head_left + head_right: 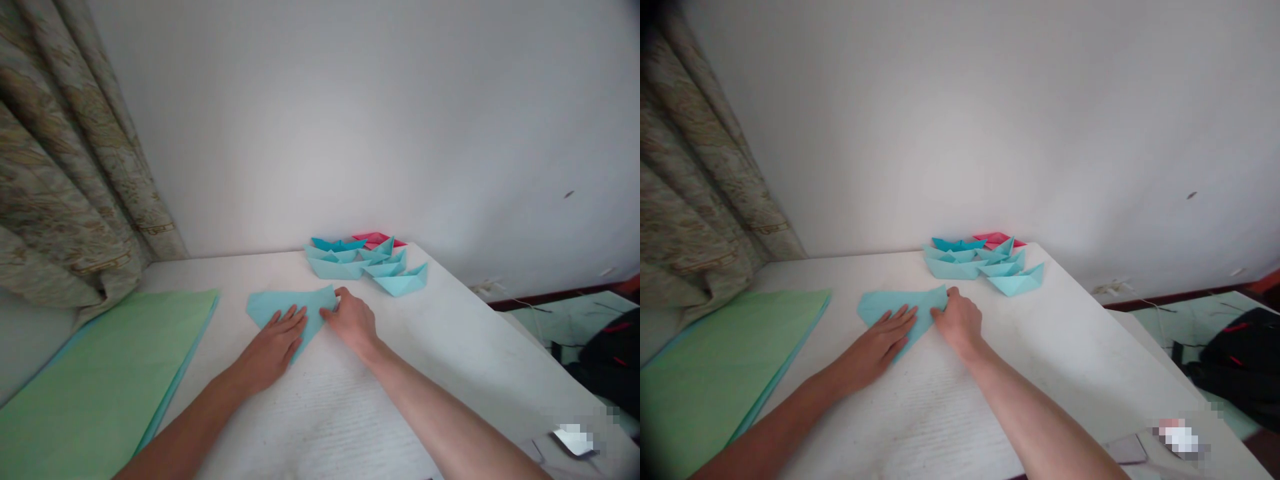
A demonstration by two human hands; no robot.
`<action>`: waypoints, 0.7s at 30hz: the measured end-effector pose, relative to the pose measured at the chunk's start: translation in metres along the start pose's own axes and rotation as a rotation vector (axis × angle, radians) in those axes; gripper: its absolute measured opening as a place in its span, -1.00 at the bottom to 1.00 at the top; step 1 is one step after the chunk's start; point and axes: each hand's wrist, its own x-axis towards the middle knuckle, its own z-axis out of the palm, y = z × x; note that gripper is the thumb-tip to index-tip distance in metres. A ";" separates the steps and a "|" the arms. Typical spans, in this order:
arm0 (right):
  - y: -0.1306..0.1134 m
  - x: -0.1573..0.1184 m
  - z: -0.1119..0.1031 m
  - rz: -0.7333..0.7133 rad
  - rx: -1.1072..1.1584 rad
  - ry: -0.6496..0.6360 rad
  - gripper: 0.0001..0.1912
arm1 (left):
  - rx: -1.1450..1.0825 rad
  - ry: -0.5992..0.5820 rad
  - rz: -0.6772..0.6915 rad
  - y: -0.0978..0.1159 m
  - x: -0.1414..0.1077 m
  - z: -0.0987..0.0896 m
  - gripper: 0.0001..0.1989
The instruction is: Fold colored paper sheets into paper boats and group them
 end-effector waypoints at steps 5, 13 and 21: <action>0.002 0.001 0.001 -0.177 -0.060 0.088 -0.34 | 0.277 -0.292 0.026 -0.013 -0.001 -0.004 -0.55; 0.004 0.003 0.001 -0.232 -0.028 0.054 -0.44 | 0.159 -0.304 0.011 -0.009 0.003 -0.019 -0.54; 0.005 0.005 0.000 -0.343 0.103 0.154 -0.80 | 0.221 -0.317 -0.037 -0.017 0.005 -0.024 -0.56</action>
